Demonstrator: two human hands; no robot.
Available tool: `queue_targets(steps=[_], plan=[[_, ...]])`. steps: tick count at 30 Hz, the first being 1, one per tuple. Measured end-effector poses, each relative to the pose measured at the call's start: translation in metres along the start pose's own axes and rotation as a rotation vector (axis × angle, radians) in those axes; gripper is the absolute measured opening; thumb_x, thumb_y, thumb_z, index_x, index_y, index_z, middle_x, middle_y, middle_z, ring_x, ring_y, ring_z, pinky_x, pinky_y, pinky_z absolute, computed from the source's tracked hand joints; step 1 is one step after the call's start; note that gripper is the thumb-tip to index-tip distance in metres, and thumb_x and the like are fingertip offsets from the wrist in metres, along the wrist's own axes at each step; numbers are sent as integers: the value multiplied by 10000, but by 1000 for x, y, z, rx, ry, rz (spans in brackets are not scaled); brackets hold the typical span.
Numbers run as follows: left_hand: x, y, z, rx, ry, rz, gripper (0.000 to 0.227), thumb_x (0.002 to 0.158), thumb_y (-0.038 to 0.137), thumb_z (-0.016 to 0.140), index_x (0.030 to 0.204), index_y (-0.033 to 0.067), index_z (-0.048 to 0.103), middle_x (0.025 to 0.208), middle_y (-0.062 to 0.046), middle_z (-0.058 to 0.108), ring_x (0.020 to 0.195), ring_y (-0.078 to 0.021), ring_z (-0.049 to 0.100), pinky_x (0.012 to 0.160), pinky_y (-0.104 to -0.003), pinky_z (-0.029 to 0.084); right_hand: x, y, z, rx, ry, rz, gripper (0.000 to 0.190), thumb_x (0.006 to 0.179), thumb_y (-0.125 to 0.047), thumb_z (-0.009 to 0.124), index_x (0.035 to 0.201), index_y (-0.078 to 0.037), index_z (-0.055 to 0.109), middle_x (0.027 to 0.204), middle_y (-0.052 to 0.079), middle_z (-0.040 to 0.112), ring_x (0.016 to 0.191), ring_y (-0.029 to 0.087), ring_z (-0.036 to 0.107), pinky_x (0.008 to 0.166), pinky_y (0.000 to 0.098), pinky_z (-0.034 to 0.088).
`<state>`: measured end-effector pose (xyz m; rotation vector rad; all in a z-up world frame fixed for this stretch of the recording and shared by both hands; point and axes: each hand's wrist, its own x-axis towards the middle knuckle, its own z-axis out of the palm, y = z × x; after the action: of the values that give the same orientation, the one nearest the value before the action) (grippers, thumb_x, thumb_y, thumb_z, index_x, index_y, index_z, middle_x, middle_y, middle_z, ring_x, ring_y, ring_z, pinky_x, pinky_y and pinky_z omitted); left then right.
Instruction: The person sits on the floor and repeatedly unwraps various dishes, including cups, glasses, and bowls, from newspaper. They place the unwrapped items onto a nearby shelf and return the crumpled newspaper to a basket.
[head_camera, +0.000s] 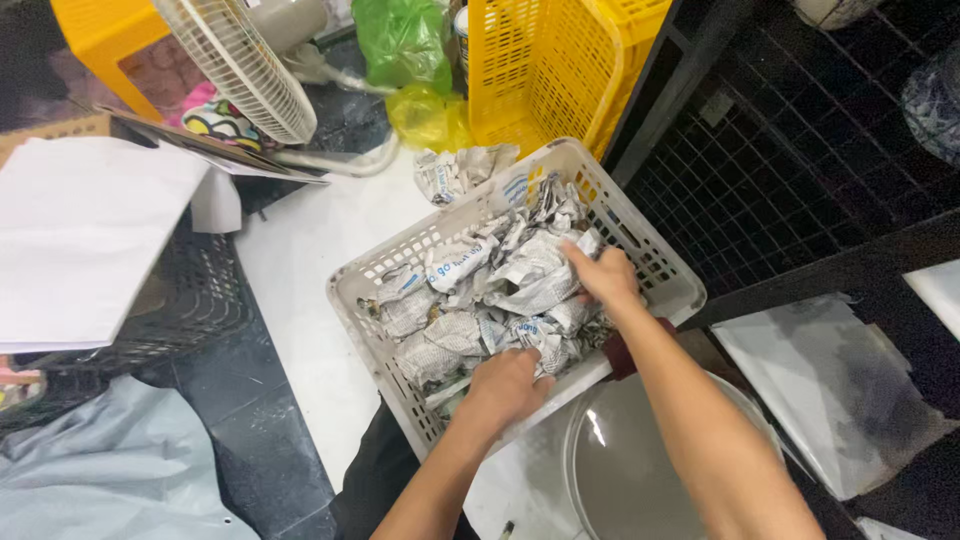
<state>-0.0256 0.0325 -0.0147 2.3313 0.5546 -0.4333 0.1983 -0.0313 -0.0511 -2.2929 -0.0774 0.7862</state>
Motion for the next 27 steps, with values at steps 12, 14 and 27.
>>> queue_targets(steps=[12,14,27], plan=[[9,7,-2,0,-37,-44,508,907,399,685,1262,47,596,1097,-255,696,1058,-422,674,920,-509,538,33,-2,54,90,98,-152,570,636,-456,926,961,-7,796,970,177,782,887,283,759,800,394,564],[8,8,1,11,-21,-7,501,909,403,690,1249,44,606,1142,-270,668,1072,-437,658,912,-517,535,38,3,68,183,112,-112,561,623,-422,933,953,9,793,981,168,788,888,268,766,805,388,572],[5,-5,-16,-74,19,-42,580,901,409,690,1352,62,575,1214,-235,679,1141,-387,657,978,-487,515,4,-10,63,787,-98,82,385,698,-60,876,1053,17,747,1041,144,778,864,263,744,761,393,595]])
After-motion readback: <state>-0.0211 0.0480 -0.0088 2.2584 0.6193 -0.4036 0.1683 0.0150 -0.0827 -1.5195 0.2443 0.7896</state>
